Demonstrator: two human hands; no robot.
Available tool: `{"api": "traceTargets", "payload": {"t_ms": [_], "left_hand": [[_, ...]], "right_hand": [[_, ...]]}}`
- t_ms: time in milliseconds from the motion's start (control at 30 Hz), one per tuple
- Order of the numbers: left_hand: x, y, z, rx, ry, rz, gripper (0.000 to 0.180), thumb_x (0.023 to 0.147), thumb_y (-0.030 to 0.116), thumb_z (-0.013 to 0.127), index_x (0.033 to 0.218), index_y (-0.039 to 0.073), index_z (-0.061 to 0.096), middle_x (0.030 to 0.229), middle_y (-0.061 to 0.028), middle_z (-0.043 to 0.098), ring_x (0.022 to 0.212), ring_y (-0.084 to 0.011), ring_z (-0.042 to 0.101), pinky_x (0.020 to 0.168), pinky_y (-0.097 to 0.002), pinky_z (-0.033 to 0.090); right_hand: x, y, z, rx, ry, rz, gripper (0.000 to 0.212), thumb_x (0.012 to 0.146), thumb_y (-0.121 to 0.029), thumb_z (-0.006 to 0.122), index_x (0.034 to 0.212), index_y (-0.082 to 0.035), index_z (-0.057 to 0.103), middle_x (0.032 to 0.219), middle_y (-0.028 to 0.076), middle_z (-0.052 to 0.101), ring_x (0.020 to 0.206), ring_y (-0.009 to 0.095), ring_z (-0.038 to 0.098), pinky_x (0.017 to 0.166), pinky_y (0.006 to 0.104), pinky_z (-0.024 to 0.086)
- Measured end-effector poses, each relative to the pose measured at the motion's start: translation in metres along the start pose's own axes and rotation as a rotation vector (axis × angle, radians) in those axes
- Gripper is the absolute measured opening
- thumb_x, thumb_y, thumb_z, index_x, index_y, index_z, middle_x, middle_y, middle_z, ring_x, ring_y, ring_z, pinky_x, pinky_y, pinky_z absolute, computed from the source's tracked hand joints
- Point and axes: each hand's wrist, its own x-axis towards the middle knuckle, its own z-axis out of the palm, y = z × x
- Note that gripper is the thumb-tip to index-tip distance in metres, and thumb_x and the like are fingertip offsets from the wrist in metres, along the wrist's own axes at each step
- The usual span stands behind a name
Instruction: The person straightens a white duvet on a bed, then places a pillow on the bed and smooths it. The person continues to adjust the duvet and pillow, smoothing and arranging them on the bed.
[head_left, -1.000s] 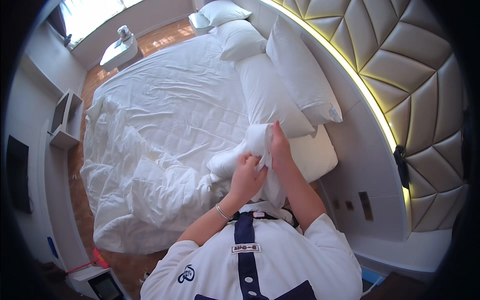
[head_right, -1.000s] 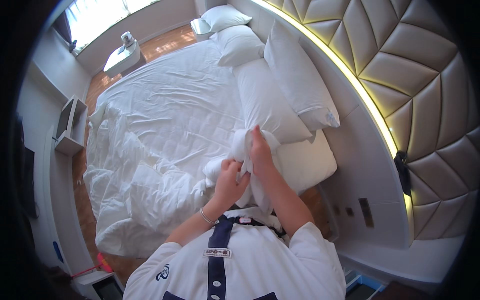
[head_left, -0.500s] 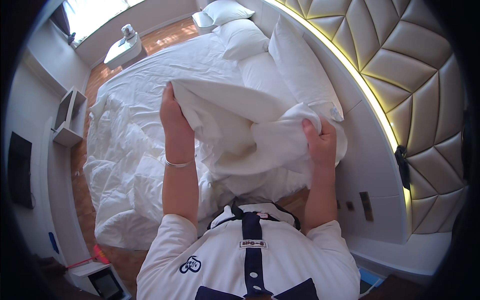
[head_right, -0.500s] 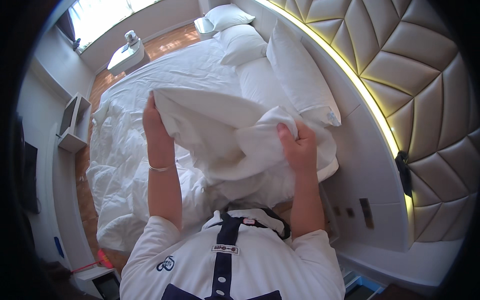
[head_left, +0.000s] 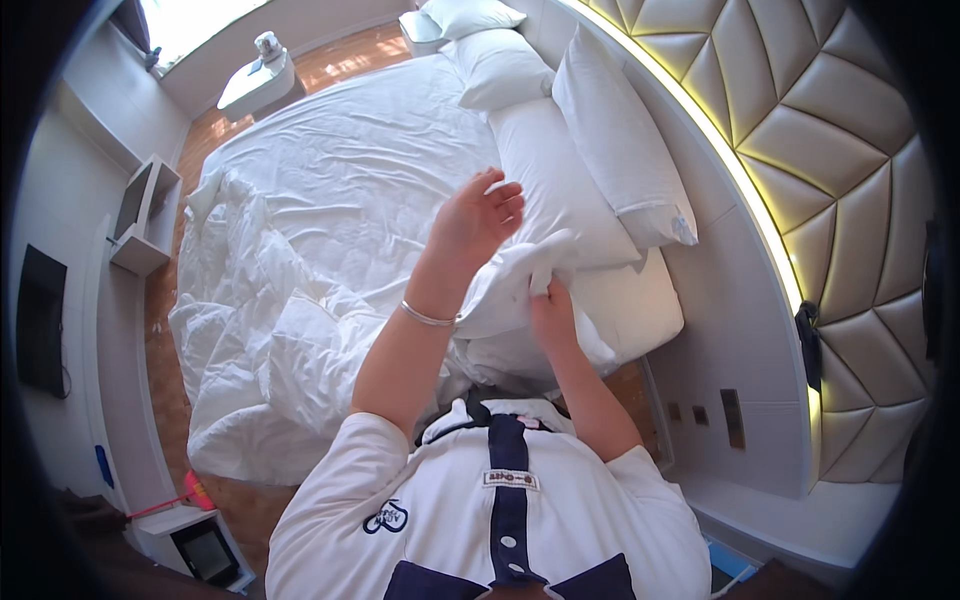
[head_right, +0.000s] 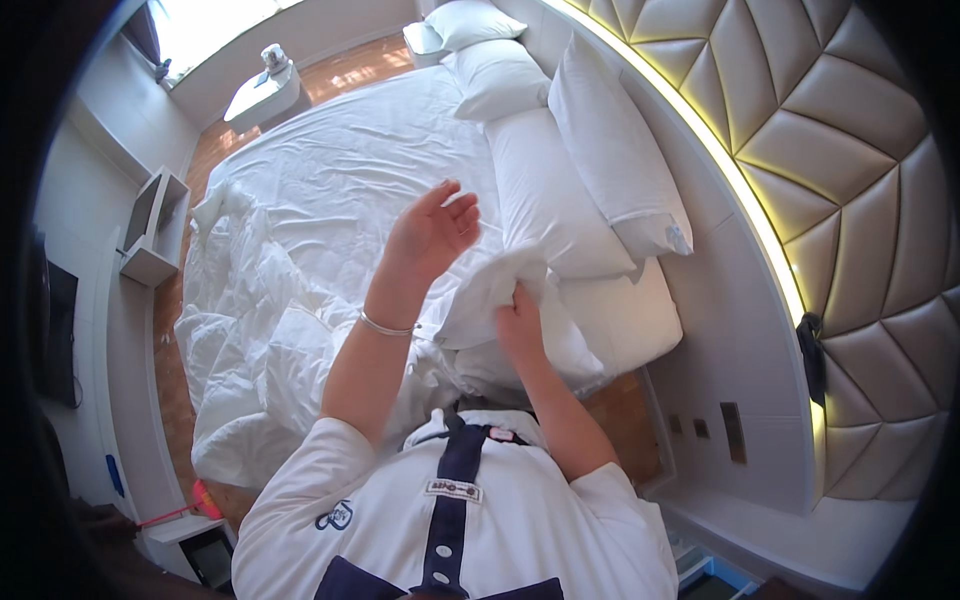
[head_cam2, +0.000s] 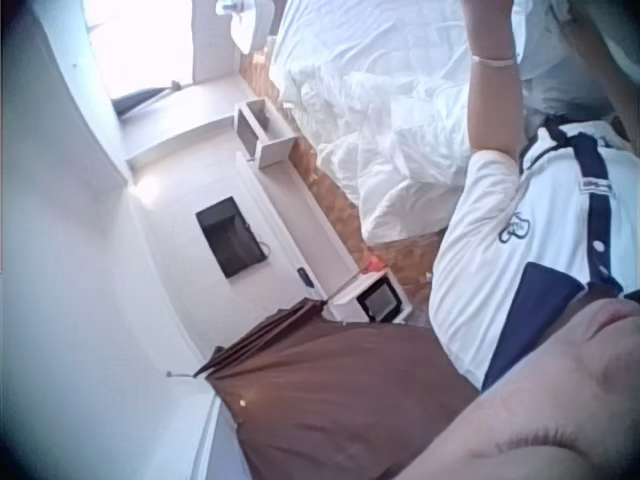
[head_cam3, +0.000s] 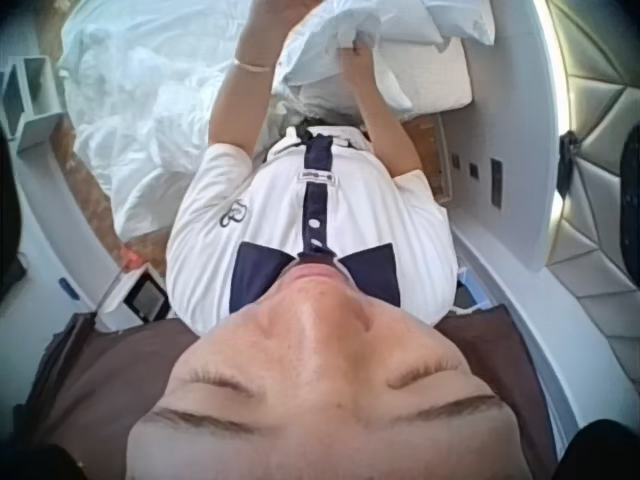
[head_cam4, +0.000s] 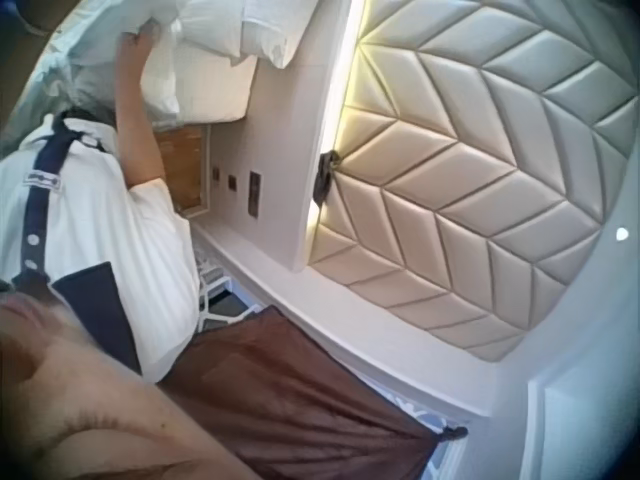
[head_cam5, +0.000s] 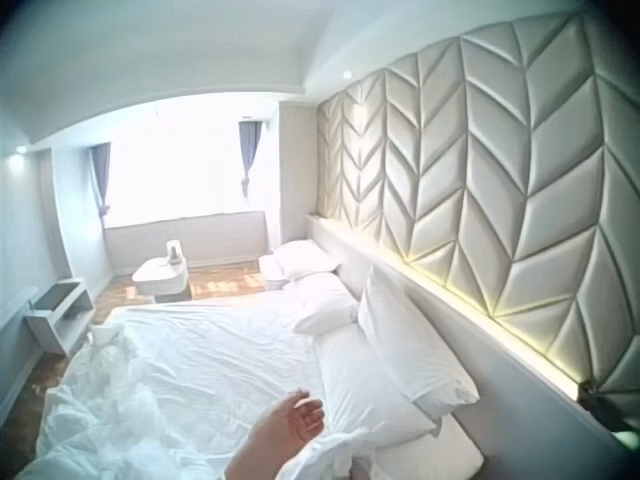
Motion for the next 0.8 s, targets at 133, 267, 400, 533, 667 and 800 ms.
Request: {"api": "traceTargets", "payload": {"t_ms": [133,267,400,533,667,800], "left_hand": [[-0.039,-0.024,-0.030,0.557,0.270,0.099,0.022,0.091,0.028,0.052,0.100,0.008,0.054,0.085,-0.0029,0.059,0.075,-0.0118,0.056,0.067,-0.0262,0.044],[-0.062,-0.070,-0.086,0.977,0.230,0.054,0.028,0.089,0.026,0.056,0.107,0.005,0.050,0.086,0.0005,0.056,0.080,-0.0073,0.053,0.068,-0.0208,0.041],[-0.071,-0.092,-0.082,0.920,0.120,0.140,0.035,0.084,0.018,0.063,0.111,0.002,0.048,0.095,-0.0020,0.053,0.085,-0.0093,0.053,0.073,-0.0235,0.045],[-0.083,-0.088,-0.043,1.352,0.067,0.463,0.039,0.079,0.010,0.067,0.112,0.002,0.046,0.101,-0.0054,0.052,0.092,-0.0148,0.053,0.083,-0.0268,0.044],[-0.083,-0.088,-0.043,1.526,0.159,0.503,0.039,0.076,0.012,0.066,0.108,0.002,0.047,0.094,-0.0149,0.058,0.080,-0.0270,0.060,0.070,-0.0334,0.049],[-0.079,-0.091,-0.053,1.644,0.114,0.448,0.031,0.078,0.007,0.063,0.106,0.001,0.051,0.090,-0.0105,0.061,0.080,-0.0210,0.062,0.067,-0.0308,0.050]], "right_hand": [[0.011,-0.012,-0.003,0.697,0.097,0.221,0.026,0.093,-0.019,0.046,0.110,-0.002,0.054,0.098,0.007,0.059,0.091,0.014,0.057,0.078,0.0285,0.046],[0.015,-0.030,-0.014,0.867,0.038,0.295,0.028,0.093,-0.024,0.049,0.111,-0.002,0.052,0.103,0.006,0.059,0.092,0.018,0.058,0.081,0.0325,0.047],[0.010,-0.022,-0.015,0.914,-0.158,0.294,0.044,0.094,-0.040,0.041,0.121,-0.006,0.045,0.111,0.005,0.055,0.098,0.018,0.055,0.084,0.0344,0.045],[0.006,-0.016,-0.013,0.960,-0.384,0.218,0.060,0.094,-0.053,0.023,0.132,-0.007,0.034,0.121,0.004,0.049,0.109,0.018,0.048,0.093,0.0350,0.037],[0.000,-0.022,-0.005,0.957,-0.370,0.225,0.056,0.095,-0.047,0.025,0.132,-0.006,0.034,0.124,0.005,0.046,0.111,0.018,0.047,0.097,0.0348,0.033],[-0.001,-0.003,-0.010,0.917,-0.463,0.162,0.050,0.095,-0.039,0.033,0.130,-0.004,0.033,0.123,0.006,0.046,0.112,0.018,0.046,0.098,0.0352,0.033]]}}
